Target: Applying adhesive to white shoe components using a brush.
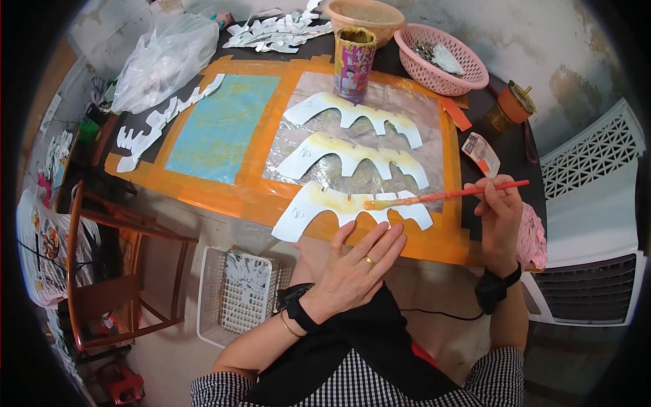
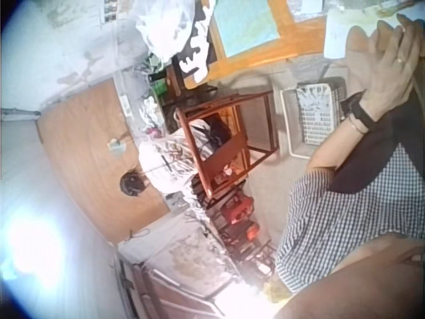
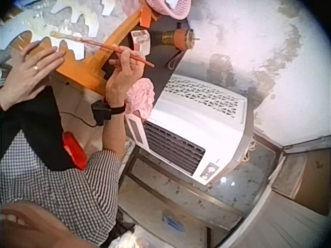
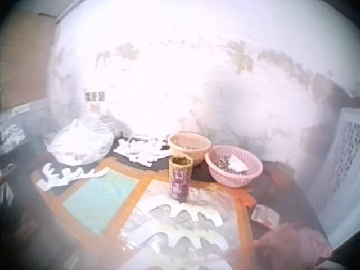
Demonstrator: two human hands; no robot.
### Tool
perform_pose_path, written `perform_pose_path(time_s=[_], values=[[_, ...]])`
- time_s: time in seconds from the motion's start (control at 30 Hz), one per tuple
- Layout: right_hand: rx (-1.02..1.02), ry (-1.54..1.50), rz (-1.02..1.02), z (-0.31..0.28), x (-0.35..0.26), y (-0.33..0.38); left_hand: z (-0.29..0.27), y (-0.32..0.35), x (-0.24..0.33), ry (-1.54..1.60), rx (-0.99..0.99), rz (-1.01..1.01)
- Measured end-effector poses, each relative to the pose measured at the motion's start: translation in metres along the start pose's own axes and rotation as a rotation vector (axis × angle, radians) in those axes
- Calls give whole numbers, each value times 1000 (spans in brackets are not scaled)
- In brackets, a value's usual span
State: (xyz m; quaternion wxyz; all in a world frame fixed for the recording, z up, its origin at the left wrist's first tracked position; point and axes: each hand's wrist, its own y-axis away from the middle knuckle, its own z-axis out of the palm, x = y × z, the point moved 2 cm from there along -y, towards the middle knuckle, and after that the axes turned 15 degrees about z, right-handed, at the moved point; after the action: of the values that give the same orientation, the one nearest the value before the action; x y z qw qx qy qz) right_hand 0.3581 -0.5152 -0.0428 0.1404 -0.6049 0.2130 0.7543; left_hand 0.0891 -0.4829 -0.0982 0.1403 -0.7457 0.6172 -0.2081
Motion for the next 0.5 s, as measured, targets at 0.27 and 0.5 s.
perform_pose_path(time_s=[0.27,0.5], values=[[28,6,-108,-13,-9,4,-2,0,0,30,-8,-6],[-37,29,-190,-1,0,13,-3,0,0,29,-29,-6]])
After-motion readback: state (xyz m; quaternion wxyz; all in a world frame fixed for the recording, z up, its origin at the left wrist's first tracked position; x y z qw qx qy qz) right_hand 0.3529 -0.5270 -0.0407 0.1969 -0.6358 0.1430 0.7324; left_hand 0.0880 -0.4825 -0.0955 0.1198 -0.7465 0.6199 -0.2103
